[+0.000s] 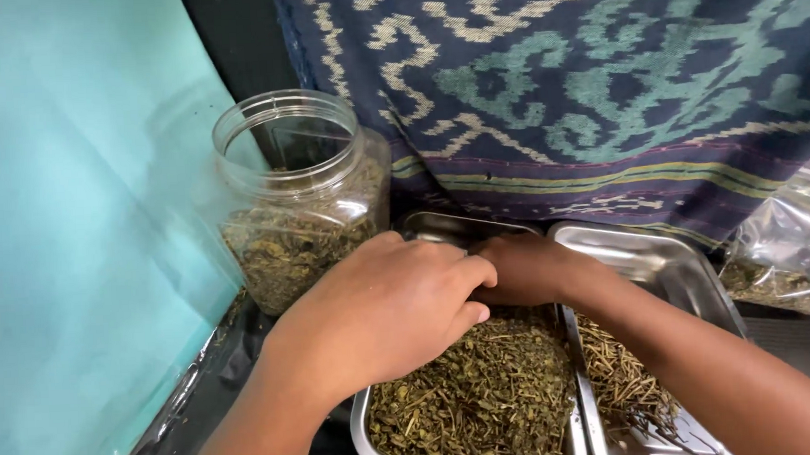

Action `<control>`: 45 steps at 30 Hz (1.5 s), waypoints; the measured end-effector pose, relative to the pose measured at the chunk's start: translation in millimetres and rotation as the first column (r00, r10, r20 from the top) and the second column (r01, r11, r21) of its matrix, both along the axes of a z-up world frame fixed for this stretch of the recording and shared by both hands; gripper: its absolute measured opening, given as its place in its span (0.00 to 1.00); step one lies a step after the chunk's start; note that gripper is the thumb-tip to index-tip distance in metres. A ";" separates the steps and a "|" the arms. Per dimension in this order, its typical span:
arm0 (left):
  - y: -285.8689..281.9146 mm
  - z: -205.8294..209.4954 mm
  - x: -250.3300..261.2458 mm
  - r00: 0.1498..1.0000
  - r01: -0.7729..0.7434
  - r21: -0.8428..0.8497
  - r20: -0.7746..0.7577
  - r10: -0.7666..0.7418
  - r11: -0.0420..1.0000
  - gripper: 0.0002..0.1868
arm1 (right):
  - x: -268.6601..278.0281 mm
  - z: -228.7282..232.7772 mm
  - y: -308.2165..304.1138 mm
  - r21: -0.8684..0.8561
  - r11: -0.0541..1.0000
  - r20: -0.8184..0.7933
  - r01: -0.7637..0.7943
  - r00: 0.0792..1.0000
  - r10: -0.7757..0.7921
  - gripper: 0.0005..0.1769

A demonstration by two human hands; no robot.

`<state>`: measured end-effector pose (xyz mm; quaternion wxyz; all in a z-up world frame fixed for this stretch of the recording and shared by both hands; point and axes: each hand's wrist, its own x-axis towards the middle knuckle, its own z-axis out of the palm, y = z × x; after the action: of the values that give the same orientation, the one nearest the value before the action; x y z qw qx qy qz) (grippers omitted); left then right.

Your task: Sorting dried tea leaves by hand to remove stems and impurities into separate trays.

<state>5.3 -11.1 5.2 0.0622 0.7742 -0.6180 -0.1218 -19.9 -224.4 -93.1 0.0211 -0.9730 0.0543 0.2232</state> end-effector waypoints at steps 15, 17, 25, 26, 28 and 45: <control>-2.6 -7.2 3.0 1.000 0.003 -0.039 0.014 -0.002 0.999 0.12 | -27.7 12.5 -26.8 0.339 0.898 0.328 -0.281 0.930 0.167 0.04; -2.7 -4.8 1.9 1.000 -0.002 -0.021 0.007 0.002 1.000 0.12 | -26.9 12.6 -29.9 0.276 0.924 0.293 -0.265 0.939 0.182 0.04; -2.0 -2.0 0.8 0.999 -0.001 0.014 -0.037 0.002 1.000 0.18 | 2.4 -13.7 -23.3 -0.003 0.993 0.099 -0.122 0.988 0.121 0.15; -1.9 -1.5 0.5 0.999 -0.012 0.025 -0.035 0.013 1.000 0.17 | 6.6 -14.8 -21.2 -0.029 0.996 0.048 -0.083 0.995 0.085 0.13; -1.6 0.1 0.2 0.999 -0.023 0.036 -0.032 0.025 0.999 0.16 | 12.5 -14.5 -18.7 -0.059 0.997 -0.001 -0.047 0.999 0.047 0.12; -0.3 0.2 0.5 0.998 -0.053 0.058 -0.019 0.054 0.997 0.15 | 35.1 -22.6 -16.8 -0.047 0.999 0.044 -0.027 0.999 0.029 0.06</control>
<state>5.8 -11.5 5.4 0.0494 0.7905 -0.5927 -0.1459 15.2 -241.1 -115.7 -0.0035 -0.9787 0.0455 0.2004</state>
